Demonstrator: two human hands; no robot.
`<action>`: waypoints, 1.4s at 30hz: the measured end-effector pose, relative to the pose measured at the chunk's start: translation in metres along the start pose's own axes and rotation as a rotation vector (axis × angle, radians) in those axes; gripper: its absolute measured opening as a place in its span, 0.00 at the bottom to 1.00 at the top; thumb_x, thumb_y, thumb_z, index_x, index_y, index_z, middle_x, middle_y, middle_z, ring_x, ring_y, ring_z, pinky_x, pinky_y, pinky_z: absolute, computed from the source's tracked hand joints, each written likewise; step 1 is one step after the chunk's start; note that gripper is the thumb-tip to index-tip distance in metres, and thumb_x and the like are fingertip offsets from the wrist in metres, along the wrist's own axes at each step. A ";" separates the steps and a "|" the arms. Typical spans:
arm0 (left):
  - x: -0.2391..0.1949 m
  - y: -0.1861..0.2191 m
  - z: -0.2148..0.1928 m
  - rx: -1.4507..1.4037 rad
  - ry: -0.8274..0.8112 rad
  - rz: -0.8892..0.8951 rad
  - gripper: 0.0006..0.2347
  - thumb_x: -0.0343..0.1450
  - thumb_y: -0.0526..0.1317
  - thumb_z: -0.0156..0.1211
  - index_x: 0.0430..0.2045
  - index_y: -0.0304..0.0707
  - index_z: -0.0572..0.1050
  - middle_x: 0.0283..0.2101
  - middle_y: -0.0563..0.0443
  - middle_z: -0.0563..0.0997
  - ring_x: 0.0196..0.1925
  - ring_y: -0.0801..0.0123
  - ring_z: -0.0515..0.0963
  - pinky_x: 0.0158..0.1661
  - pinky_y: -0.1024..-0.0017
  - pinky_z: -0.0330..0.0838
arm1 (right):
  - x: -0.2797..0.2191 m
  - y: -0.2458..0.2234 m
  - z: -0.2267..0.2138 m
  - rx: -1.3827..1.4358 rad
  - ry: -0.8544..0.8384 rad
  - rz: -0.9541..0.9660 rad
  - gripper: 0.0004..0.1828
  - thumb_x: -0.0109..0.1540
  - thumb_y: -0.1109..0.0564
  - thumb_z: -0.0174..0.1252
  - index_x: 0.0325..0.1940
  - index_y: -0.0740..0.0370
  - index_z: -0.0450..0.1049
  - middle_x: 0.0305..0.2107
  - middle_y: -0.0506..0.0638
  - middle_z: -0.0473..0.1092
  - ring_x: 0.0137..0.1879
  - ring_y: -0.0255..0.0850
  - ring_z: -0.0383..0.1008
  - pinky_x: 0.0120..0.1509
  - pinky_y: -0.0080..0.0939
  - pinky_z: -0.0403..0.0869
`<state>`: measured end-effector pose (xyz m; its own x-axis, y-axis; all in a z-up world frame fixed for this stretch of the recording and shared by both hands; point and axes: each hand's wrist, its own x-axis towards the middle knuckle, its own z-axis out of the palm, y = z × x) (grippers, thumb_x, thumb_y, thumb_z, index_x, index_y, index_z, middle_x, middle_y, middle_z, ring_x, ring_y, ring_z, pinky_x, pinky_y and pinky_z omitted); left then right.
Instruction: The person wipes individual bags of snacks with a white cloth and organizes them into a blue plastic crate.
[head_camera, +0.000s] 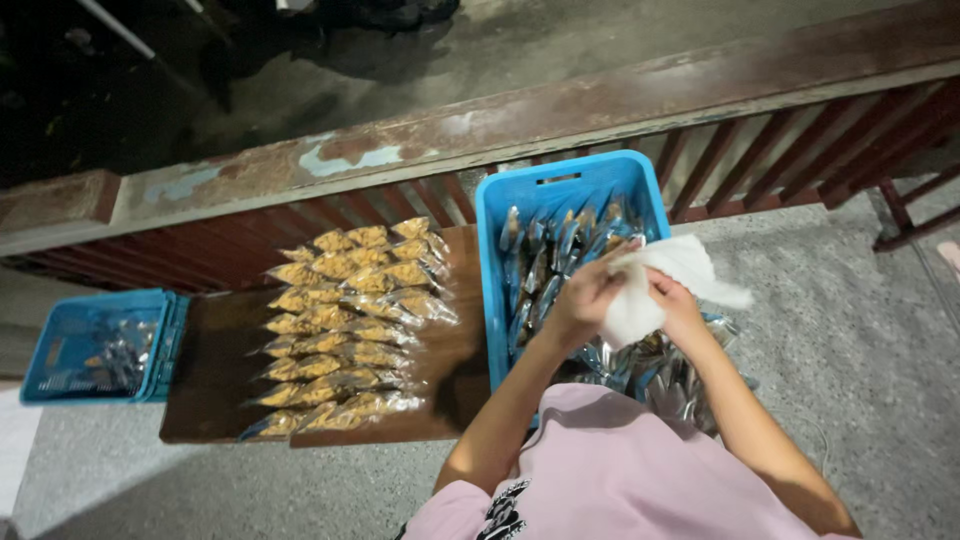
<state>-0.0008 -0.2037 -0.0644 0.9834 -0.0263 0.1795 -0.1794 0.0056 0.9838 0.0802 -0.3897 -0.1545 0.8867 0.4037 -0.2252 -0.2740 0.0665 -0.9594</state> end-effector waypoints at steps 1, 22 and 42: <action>0.003 0.015 0.011 0.298 0.071 0.190 0.18 0.76 0.35 0.55 0.62 0.39 0.72 0.66 0.41 0.74 0.66 0.57 0.75 0.66 0.62 0.67 | -0.009 -0.010 -0.002 0.003 0.012 -0.001 0.14 0.65 0.55 0.56 0.53 0.56 0.78 0.40 0.44 0.77 0.41 0.30 0.74 0.48 0.32 0.72; 0.018 0.069 0.047 0.032 -0.328 0.312 0.27 0.78 0.51 0.47 0.73 0.57 0.50 0.78 0.45 0.54 0.70 0.59 0.56 0.68 0.55 0.47 | -0.051 -0.026 -0.034 -0.535 0.168 -0.549 0.20 0.60 0.55 0.63 0.55 0.65 0.75 0.47 0.55 0.76 0.53 0.45 0.78 0.58 0.44 0.76; -0.082 -0.138 0.028 1.087 -0.082 -0.026 0.26 0.64 0.53 0.67 0.55 0.45 0.74 0.36 0.40 0.78 0.35 0.45 0.81 0.32 0.51 0.75 | -0.091 -0.059 -0.050 0.419 0.452 -0.291 0.19 0.66 0.51 0.57 0.57 0.63 0.72 0.46 0.53 0.75 0.50 0.42 0.76 0.55 0.43 0.76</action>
<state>-0.0578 -0.2302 -0.2153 0.9896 -0.0803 0.1190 -0.1263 -0.8814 0.4553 0.0340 -0.4762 -0.0857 0.9896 -0.0990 -0.1039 -0.0410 0.4990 -0.8656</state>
